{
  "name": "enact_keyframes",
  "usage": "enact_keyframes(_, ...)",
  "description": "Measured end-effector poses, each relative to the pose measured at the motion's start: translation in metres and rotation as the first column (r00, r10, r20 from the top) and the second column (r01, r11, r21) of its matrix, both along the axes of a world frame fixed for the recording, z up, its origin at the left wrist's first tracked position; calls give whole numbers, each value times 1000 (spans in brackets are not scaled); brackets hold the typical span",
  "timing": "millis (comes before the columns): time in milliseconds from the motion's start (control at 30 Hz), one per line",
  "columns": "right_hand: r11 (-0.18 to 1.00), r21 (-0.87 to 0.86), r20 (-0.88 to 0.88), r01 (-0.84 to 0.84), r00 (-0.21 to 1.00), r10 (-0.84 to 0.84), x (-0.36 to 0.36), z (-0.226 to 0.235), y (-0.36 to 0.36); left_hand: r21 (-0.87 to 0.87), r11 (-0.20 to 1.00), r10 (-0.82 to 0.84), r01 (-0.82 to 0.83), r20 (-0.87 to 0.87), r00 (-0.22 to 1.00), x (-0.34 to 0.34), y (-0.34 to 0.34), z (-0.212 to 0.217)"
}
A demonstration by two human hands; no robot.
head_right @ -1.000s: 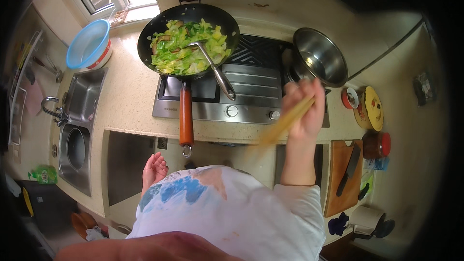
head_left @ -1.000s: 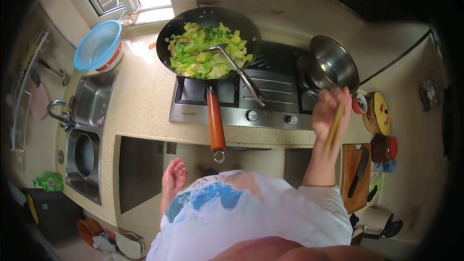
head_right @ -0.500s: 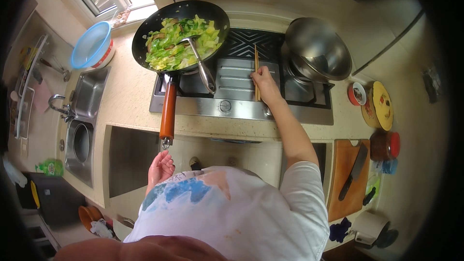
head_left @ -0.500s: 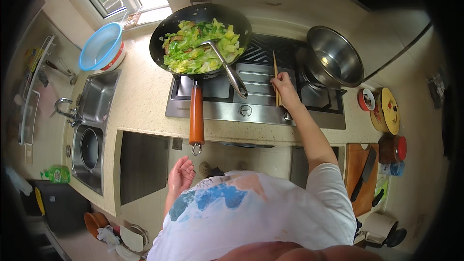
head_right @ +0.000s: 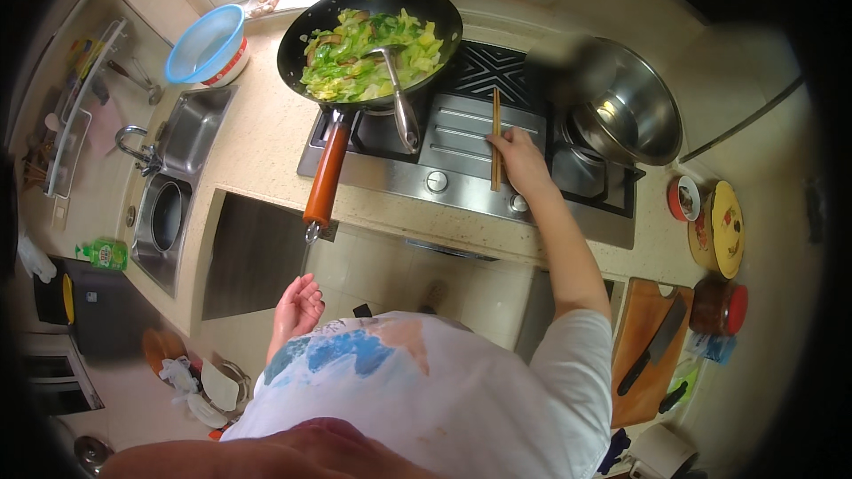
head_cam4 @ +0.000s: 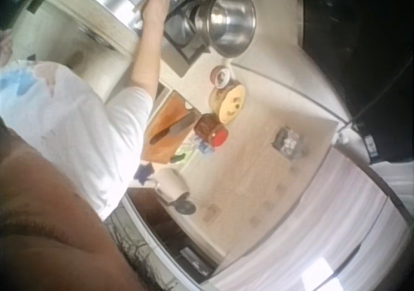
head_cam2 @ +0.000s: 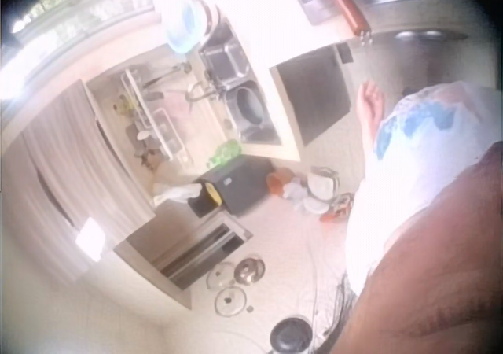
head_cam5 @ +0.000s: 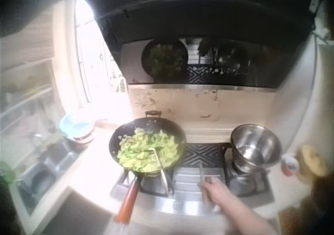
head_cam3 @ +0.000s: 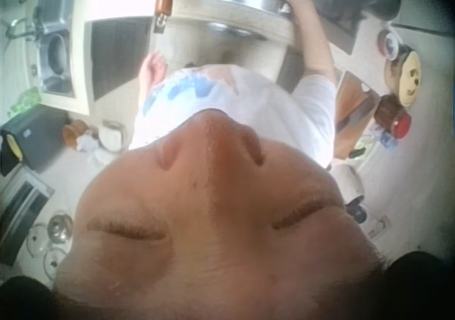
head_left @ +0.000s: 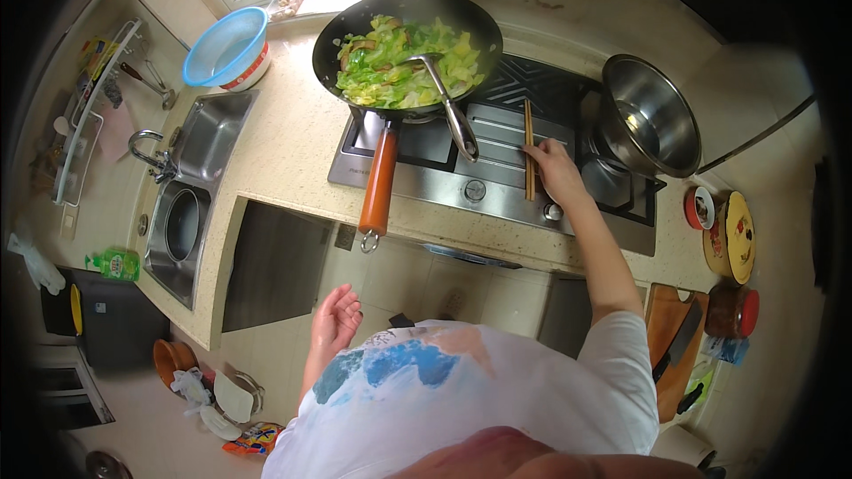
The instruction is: The person stir-fries leafy green vegetables in a wok on a gas stove, using a metal spatula and chopsticks. They add a liquid from a blue pouch, retrieve a plate from a drawer, and continue cooking until the vegetables are wilted.
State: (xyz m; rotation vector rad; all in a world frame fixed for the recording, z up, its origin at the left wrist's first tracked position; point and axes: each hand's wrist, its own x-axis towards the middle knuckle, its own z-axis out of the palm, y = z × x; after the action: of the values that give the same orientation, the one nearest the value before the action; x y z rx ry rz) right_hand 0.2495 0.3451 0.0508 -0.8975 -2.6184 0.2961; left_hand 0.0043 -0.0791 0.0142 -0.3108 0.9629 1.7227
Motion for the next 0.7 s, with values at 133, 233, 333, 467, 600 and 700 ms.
enact_keyframes(133,976,-217,-406,36,906,-123,29,14,-64,30,999,-45,45,-2,999,-7,-6,1)
enact_keyframes(233,686,-725,-410,-61,838,-359,62,-5,-133,34,998,-56,56,11,998,-13,-26,-2)
enact_keyframes(333,129,-981,-194,-147,812,-551,76,-54,-191,16,999,-44,44,36,998,-16,-54,-9)
enact_keyframes(467,-76,-940,-89,-331,457,-885,65,-129,-199,-1,1000,-5,5,57,998,-14,-98,-14)
enact_keyframes(600,129,-923,-162,-362,64,-985,40,-178,-181,-43,996,75,-74,27,997,-12,-141,-12)
enact_keyframes(700,152,-901,-132,-407,-78,-988,30,-192,-179,-65,993,96,-95,9,995,-13,-180,-6)
